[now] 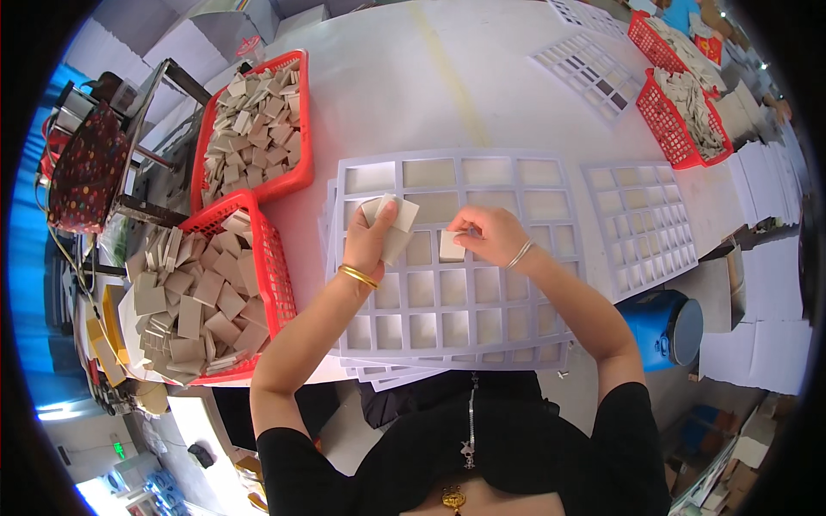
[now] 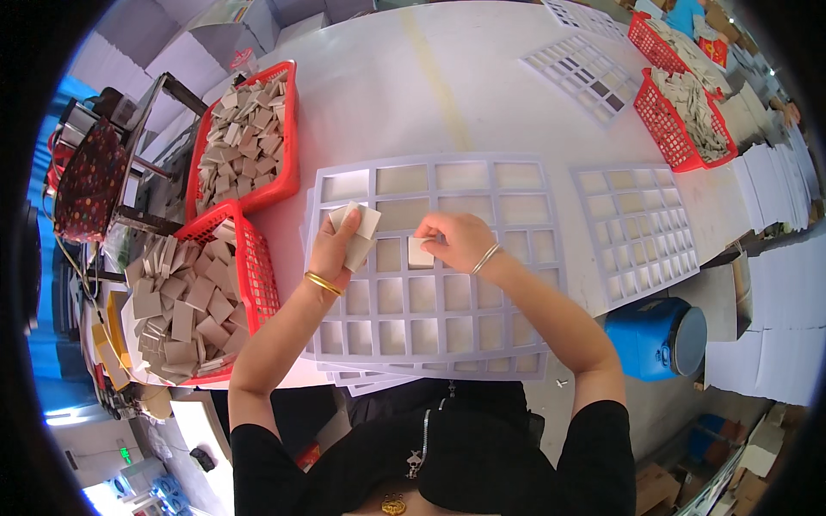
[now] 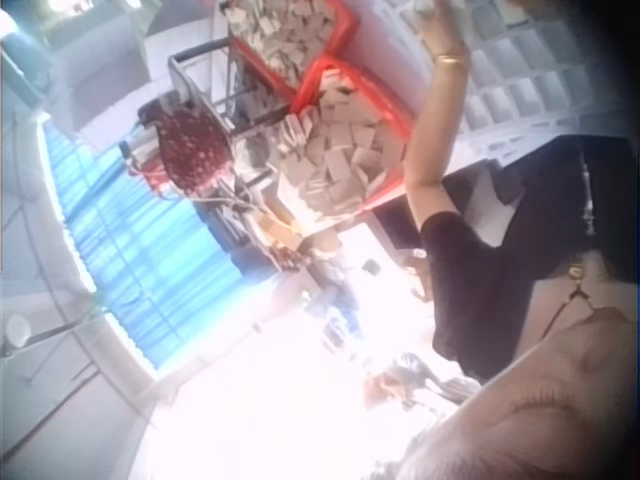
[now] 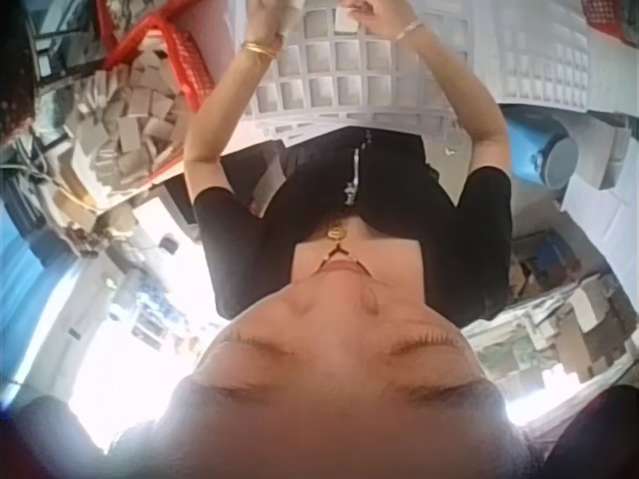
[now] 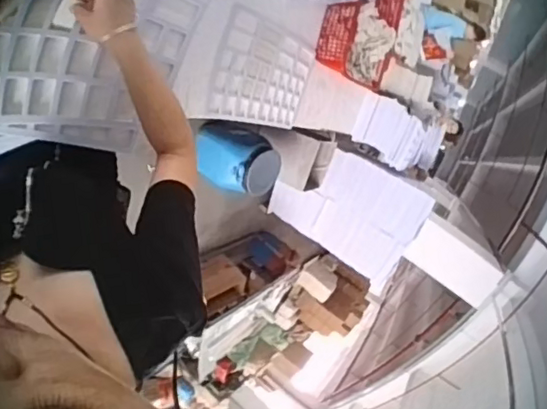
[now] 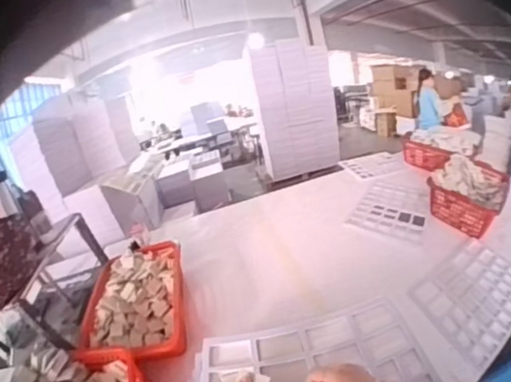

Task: The person places small rectangular blocks from red baskets into the compartments of white plastic trays. The person handles the blocks one by one, filling the grid slots of the trays on the table.

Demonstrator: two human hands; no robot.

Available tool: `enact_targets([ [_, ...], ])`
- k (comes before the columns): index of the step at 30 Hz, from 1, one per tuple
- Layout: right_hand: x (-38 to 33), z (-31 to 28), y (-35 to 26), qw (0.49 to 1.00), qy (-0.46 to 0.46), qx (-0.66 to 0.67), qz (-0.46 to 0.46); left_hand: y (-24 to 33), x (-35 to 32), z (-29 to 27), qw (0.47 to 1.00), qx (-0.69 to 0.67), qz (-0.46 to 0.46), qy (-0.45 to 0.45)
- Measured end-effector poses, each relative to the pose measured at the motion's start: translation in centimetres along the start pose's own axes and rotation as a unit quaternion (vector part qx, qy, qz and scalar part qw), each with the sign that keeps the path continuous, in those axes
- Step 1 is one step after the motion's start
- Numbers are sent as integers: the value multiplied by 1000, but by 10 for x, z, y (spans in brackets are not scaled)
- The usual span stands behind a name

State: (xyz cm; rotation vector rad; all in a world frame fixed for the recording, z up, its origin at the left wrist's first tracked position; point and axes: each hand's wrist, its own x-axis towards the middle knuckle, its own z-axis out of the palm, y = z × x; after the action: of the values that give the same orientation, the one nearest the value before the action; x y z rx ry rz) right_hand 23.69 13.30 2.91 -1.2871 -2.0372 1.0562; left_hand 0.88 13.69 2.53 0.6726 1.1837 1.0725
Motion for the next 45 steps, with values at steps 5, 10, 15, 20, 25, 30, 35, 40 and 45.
enact_targets([
  [5, 10, 13, 11, 944, 109, -249, -185, -8, -6, -4, 999, 3, 34, -24],
  [10, 4, 5, -37, 989, 0, 149, 8, -13, -24, 5, 993, 74, 76, -42],
  [15, -3, 14, -34, 983, 3, 181, 4, -23, -28, 1, 988, 88, 79, -99],
  [20, -21, -2, -22, 992, 22, 108, -52, -14, -28, -32, 977, 140, 77, -141],
  [25, -40, -5, -27, 990, -86, 87, 64, 4, -36, -48, 934, 268, 67, -226],
  [30, -41, 6, -18, 994, -78, 81, 9, 20, -49, -37, 866, 450, 84, -202],
  [35, -45, 18, -11, 995, -95, 40, 4, 23, -41, -36, 792, 497, 189, -298],
  [40, -51, 30, -17, 982, -11, -155, -104, 18, -44, -32, 825, 462, 172, -276],
  [45, -50, 26, -28, 987, 50, -122, -94, 44, -46, -15, 767, 548, 106, -316],
])
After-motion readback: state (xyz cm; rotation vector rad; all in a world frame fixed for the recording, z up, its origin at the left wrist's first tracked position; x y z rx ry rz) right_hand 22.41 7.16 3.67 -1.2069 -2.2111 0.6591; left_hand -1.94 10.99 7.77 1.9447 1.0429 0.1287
